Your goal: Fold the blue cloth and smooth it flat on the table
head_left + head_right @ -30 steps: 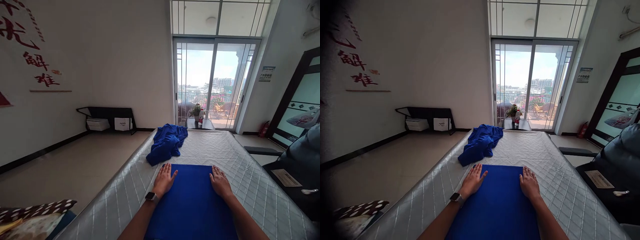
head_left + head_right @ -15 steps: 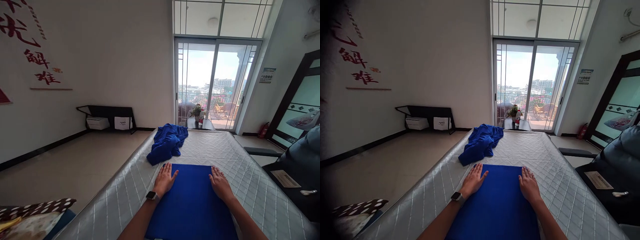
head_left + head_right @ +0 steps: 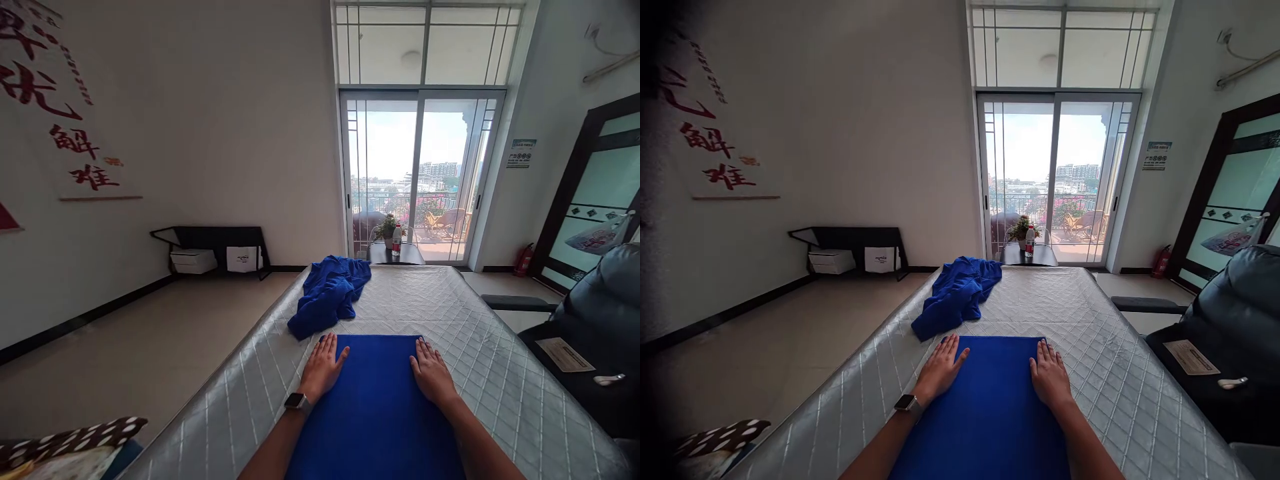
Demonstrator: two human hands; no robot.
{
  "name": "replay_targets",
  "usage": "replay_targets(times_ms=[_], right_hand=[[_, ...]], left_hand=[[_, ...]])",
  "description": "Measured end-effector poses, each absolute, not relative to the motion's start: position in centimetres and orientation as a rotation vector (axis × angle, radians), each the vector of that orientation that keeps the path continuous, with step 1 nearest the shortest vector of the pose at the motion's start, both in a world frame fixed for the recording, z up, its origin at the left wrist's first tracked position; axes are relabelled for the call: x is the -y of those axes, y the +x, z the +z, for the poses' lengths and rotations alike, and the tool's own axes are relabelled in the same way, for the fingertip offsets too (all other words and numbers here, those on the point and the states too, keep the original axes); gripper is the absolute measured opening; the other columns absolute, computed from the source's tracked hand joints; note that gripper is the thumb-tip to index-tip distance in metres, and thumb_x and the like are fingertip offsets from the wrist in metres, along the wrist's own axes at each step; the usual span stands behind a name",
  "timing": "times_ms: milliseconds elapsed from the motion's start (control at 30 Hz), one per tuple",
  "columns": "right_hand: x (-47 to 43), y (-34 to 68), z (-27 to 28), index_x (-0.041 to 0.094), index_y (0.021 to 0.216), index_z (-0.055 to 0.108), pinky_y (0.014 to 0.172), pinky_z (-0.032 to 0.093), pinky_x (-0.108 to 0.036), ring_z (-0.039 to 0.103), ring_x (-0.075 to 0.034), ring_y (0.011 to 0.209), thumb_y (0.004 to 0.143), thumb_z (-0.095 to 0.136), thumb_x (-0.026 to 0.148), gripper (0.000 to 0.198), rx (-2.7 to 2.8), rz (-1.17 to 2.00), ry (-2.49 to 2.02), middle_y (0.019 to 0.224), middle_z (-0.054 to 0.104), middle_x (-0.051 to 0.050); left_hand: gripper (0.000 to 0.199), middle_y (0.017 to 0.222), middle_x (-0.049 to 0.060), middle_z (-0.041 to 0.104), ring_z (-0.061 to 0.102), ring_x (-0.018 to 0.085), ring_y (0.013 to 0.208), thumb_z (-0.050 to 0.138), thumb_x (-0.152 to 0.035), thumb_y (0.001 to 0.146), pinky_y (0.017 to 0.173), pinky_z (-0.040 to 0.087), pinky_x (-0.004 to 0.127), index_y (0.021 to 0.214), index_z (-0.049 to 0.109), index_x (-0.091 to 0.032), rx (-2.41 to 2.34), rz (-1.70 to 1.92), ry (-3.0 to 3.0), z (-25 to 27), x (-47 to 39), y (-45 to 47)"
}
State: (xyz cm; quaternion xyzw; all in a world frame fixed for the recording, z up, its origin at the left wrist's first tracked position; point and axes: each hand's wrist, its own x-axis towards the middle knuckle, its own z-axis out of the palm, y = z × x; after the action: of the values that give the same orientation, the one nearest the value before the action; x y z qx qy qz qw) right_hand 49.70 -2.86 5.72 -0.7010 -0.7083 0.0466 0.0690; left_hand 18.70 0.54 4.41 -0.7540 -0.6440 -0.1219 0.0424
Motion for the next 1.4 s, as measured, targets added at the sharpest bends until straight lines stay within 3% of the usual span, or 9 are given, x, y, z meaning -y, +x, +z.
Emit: replay_targets(times_ms=[300, 500, 767, 1033, 1400], right_hand=[[2.7, 49.7, 5.3, 0.009, 0.155, 0.020, 0.121, 0.007, -0.038, 0.012, -0.020, 0.149, 0.098, 0.017, 0.043, 0.066, 2.113, 0.122, -2.096, 0.161, 0.017, -0.006], [3.0, 49.7, 5.7, 0.008, 0.154, 0.020, 0.121, 0.010, -0.040, 0.014, -0.021, 0.149, 0.098, 0.016, 0.041, 0.065, 2.114, 0.119, -2.086, 0.161, 0.019, -0.007], [3.4, 50.2, 5.6, 0.011, 0.154, 0.023, 0.120, 0.011, -0.039, 0.011, -0.021, 0.149, 0.093, 0.026, 0.022, 0.061, 2.251, 0.013, -2.071, 0.162, 0.014, -0.007], [2.9, 49.8, 5.5, 0.008, 0.153, 0.024, 0.120, 0.011, -0.040, 0.016, -0.022, 0.148, 0.098, 0.018, 0.040, 0.065, 2.109, 0.104, -2.077, 0.160, 0.020, -0.008], [3.1, 49.8, 5.7, 0.009, 0.154, 0.021, 0.120, 0.008, -0.038, 0.013, -0.020, 0.149, 0.097, 0.017, 0.040, 0.065, 2.111, 0.136, -2.084, 0.161, 0.018, -0.007]], left_hand=[[0.077, 0.153, 0.019, 0.037, 0.030, 0.029, 0.144, 0.015, -0.059, 0.099, 0.118, 0.026, 0.044, 0.147, 0.040, -0.003, 1.996, -0.273, -2.232, 5.7, -0.6, 19.9], [0.075, 0.152, 0.016, 0.041, 0.033, 0.025, 0.144, 0.011, -0.058, 0.100, 0.117, 0.029, 0.041, 0.147, 0.040, -0.007, 1.759, -0.430, -2.536, 7.2, 1.3, 29.4], [0.070, 0.154, 0.014, 0.039, 0.031, 0.024, 0.144, 0.007, -0.052, 0.102, 0.118, 0.028, 0.044, 0.149, 0.036, -0.010, 1.465, -0.633, -2.875, 6.2, 2.4, 39.1], [0.073, 0.157, 0.013, 0.033, 0.024, 0.024, 0.147, 0.010, -0.057, 0.101, 0.120, 0.024, 0.044, 0.151, 0.033, -0.010, 1.601, -0.473, -2.771, 5.8, 2.3, 33.1], [0.075, 0.159, 0.012, 0.024, 0.021, 0.027, 0.147, 0.013, -0.059, 0.100, 0.120, 0.020, 0.044, 0.153, 0.028, -0.009, 1.945, -0.334, -2.445, 4.1, 0.5, 18.8]])
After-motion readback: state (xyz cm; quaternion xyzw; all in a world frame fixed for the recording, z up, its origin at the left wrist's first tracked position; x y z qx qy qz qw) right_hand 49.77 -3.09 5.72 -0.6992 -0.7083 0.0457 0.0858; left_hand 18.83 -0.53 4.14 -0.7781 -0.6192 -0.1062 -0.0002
